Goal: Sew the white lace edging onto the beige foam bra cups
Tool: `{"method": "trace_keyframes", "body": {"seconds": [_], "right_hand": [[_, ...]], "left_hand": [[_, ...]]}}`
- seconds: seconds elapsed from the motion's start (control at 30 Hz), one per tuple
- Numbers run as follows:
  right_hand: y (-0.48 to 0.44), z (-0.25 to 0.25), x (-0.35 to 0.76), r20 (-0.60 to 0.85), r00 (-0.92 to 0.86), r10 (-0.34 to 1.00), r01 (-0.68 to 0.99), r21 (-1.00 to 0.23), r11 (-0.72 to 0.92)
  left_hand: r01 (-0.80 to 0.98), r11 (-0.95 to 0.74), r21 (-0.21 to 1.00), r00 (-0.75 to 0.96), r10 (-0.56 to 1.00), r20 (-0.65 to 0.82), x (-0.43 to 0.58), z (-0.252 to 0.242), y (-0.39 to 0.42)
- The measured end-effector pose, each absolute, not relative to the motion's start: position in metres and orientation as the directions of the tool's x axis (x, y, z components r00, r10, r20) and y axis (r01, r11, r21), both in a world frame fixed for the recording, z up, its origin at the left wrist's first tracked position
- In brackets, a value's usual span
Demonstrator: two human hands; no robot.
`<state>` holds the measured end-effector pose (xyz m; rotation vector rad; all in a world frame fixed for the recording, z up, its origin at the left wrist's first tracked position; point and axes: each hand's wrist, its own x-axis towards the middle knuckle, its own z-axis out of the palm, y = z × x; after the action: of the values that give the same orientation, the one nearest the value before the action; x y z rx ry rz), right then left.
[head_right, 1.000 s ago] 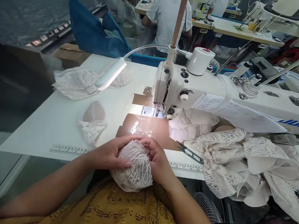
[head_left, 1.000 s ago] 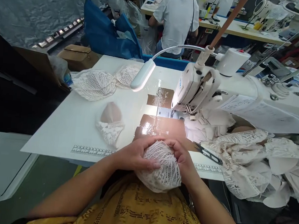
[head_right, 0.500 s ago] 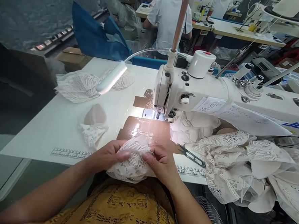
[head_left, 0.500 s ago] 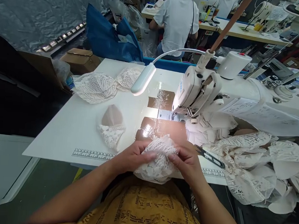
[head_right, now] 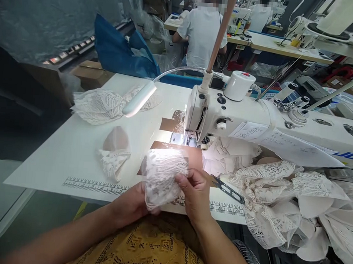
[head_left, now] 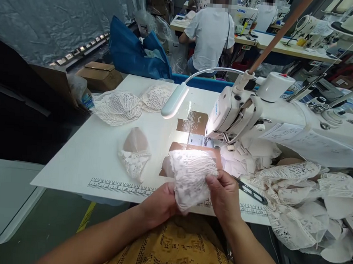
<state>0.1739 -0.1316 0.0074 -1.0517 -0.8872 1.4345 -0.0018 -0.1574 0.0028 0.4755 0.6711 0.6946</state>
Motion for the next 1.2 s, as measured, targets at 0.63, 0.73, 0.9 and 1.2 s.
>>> {"method": "trace_keyframes", "body": {"seconds": [0.63,0.73,0.9,1.2], "right_hand": [[-0.142,0.036,0.2,0.12,-0.461,0.879,0.433,-0.835,0.341],[-0.149,0.031,0.245,0.234,-0.346,0.909,0.738,-0.531,0.417],[-0.162,0.003,0.309,0.152,-0.322,0.935,0.947,0.058,0.317],[-0.173,0.013,0.3,0.14,-0.38,0.914,0.871,-0.277,0.405]], "left_hand": [[0.197,-0.358,0.913,0.624,0.764,0.165,-0.036,0.036,-0.122],[0.181,-0.319,0.931,0.58,0.798,0.161,-0.036,0.033,-0.119],[0.147,-0.283,0.948,0.581,0.8,0.149,-0.034,0.025,-0.117],[0.064,-0.284,0.957,0.575,0.794,0.197,-0.025,0.025,-0.116]]}}
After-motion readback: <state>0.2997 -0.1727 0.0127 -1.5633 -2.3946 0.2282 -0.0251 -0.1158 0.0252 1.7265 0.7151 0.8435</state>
